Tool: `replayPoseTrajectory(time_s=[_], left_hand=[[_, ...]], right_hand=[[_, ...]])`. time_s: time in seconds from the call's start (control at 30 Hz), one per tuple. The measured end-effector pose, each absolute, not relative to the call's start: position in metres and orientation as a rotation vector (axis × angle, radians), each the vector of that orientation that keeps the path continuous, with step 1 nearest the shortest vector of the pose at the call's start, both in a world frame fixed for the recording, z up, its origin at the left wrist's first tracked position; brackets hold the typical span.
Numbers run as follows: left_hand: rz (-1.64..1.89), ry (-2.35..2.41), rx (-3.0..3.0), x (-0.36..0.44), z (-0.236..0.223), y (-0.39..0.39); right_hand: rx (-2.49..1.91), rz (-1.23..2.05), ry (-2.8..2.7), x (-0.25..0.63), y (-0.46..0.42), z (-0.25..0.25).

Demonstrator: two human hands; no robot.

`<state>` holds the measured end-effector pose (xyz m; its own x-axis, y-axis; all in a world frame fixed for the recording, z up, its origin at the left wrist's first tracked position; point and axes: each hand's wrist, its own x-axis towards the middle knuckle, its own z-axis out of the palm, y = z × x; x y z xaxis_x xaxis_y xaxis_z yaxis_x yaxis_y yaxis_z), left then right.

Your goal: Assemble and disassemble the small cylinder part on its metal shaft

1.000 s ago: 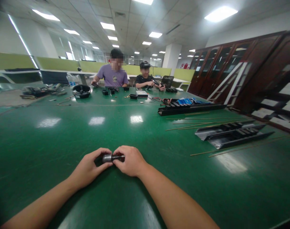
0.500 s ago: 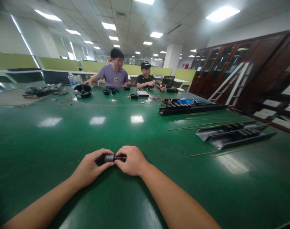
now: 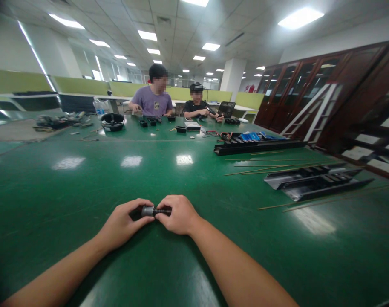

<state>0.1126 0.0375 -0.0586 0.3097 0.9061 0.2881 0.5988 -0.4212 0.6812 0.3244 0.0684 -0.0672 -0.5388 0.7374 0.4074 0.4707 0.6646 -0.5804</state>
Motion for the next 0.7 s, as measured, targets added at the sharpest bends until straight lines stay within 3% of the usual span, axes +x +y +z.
replayPoseTrajectory(time_s=[0.7], left_hand=[[0.923,1.353,2.079,0.1104,-0.06,0.0382]], right_hand=[[-0.936,0.53,-2.218,0.3253,0.0683,-0.0672]])
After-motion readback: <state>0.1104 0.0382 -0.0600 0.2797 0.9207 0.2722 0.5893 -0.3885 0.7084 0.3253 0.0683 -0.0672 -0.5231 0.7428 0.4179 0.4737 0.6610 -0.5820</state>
